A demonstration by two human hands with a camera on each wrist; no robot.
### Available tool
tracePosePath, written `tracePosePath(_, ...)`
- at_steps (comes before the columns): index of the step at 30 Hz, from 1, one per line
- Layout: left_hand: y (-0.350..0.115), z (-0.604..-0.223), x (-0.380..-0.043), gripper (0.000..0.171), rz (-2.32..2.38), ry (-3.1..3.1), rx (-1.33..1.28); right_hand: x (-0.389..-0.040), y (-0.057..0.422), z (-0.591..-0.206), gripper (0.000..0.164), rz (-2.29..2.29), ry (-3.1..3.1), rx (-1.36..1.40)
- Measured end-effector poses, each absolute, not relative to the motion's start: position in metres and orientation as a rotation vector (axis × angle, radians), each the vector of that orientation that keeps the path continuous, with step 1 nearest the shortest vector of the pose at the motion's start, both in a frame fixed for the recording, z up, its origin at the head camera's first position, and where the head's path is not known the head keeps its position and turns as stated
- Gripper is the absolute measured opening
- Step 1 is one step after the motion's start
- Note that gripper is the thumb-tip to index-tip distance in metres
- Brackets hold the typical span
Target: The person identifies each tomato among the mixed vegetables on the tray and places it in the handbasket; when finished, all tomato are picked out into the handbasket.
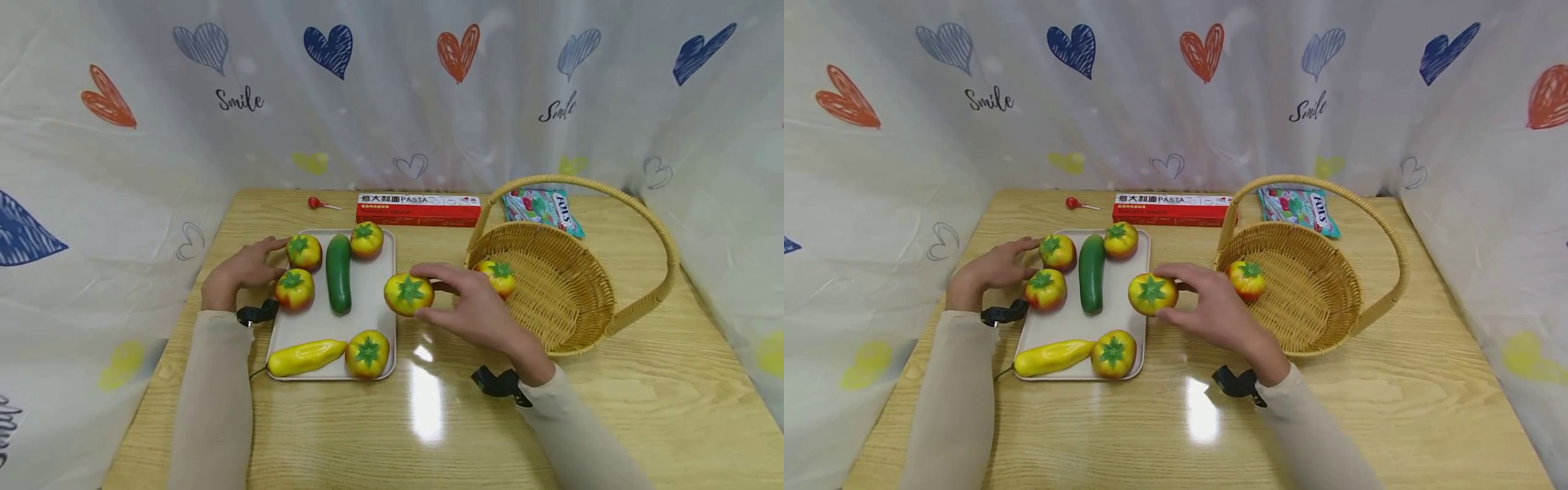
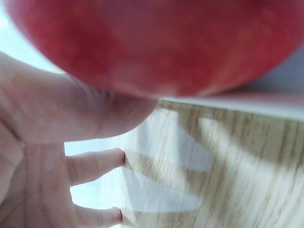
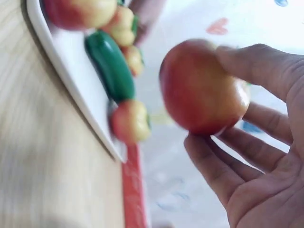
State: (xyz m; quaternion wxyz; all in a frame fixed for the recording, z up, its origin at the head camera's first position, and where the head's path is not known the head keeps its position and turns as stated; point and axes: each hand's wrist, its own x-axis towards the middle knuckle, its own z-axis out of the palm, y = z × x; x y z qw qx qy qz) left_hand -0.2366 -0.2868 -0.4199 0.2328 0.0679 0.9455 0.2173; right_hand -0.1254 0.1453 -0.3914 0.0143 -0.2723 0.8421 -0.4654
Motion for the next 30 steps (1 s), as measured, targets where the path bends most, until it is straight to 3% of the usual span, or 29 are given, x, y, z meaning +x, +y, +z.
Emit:
tracePosePath(16,-0.291,-0.419,-0.234,0.076,0.604,2.598,0.168,-0.081,0.265,-0.381,0.059,-1.269,2.959,-0.521)
tracePosePath(30,-0.287,-0.419,-0.234,0.076,0.614,2.618,0.215,-0.105,0.268,-0.402,0.049,-1.055,2.830,-0.365)
